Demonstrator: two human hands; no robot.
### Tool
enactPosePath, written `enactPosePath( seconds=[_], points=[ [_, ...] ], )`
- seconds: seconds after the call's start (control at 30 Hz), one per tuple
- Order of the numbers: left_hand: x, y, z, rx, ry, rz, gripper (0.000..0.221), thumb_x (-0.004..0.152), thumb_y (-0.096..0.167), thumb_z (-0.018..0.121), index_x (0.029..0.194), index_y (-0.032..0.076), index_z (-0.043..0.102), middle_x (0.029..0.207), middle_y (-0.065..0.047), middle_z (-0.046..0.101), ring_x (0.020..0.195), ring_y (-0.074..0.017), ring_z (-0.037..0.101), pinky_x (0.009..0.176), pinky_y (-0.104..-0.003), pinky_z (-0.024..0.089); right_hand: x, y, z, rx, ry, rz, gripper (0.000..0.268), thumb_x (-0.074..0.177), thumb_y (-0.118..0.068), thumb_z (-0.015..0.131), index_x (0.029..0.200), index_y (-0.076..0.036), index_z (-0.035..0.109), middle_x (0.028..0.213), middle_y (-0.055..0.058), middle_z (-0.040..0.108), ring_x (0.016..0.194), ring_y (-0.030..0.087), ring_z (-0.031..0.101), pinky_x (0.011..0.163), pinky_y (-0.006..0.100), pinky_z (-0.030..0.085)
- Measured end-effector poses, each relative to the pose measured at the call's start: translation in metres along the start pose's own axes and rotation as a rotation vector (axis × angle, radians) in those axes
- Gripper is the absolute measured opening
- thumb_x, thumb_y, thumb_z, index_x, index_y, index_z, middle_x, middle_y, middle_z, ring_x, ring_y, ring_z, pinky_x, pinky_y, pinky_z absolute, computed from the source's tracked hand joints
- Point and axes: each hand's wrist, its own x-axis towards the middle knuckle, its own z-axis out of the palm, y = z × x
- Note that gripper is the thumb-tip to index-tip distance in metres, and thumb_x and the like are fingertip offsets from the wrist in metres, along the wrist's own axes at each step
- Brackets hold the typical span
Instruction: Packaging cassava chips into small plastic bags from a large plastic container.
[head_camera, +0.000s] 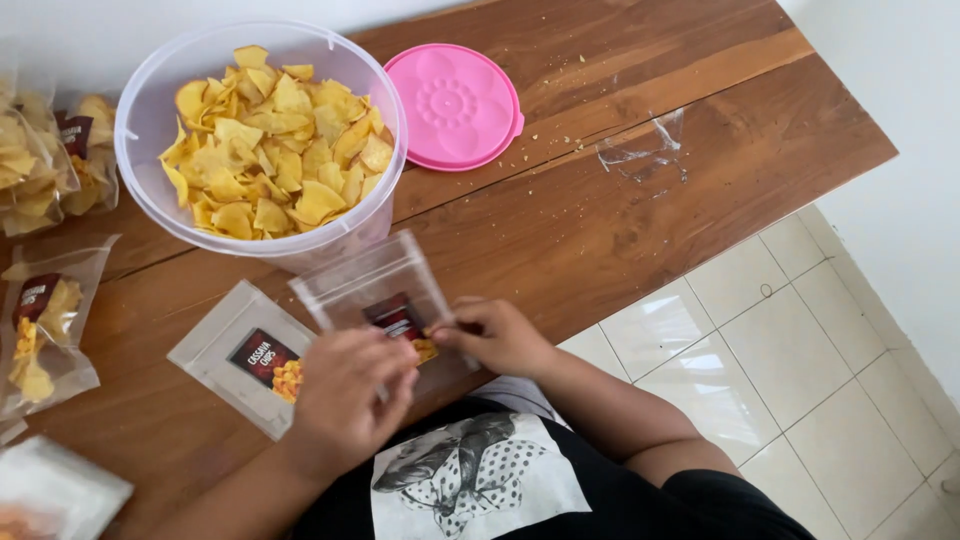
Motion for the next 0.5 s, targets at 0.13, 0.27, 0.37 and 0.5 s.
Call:
enactPosePath(
  seconds=[0.13,0.27,0.37,0.5],
  points=[
    [0.029,0.018,-0.012,-0.18,0.32,-0.362,0.084,0.084,0.019,0.079,0.15,0.001,0.03,0.144,-0.019,0.032,0.137,-0.0305,0.041,0.103,-0.04,0.055,-0.017,0.003,-0.024,0.017,0.025,-0.119,0.022,0.095,-0.027,0.069,0.104,-0.009,0.077,0.098,0.006,0.07,0.088,0.017,0.067,0.075,0.027,0.054],
    [0.061,0.011,-0.009,-1.094,0.038,-0.485,0.091,0.084,0.03,0.077,0.155,0.008,0.025,0.153,-0.014,0.042,0.137,-0.029,0.051,0.112,-0.042,0.048,-0.027,0.001,-0.038,0.101,-0.097,-0.157,0.023,0.099,-0.025,0.063,0.099,-0.003,0.07,0.094,0.004,0.064,0.087,0.015,0.062,0.074,0.028,0.049],
    [0.075,0.004,0.003,-1.655,-0.182,-0.352,0.107,0.084,0.042,0.083,0.159,0.006,0.016,0.16,-0.017,0.032,0.131,-0.0269,0.05,0.113,-0.045,0.043,-0.028,0.005,-0.041,0.202,-0.189,-0.071,0.028,0.102,-0.028,0.058,0.099,-0.002,0.067,0.093,0.001,0.063,0.086,0.012,0.059,0.073,0.027,0.049],
    [0.07,-0.001,0.044,-1.826,-0.095,-0.203,0.123,0.063,0.04,0.092,0.156,-0.006,0.026,0.151,-0.026,0.045,0.133,-0.027,0.052,0.114,-0.042,0.042,-0.027,-0.001,-0.035,0.17,-0.074,-0.095,0.017,0.096,-0.013,0.068,0.084,-0.004,0.075,0.075,0.007,0.064,0.069,0.017,0.06,0.062,0.032,0.051]
  ],
)
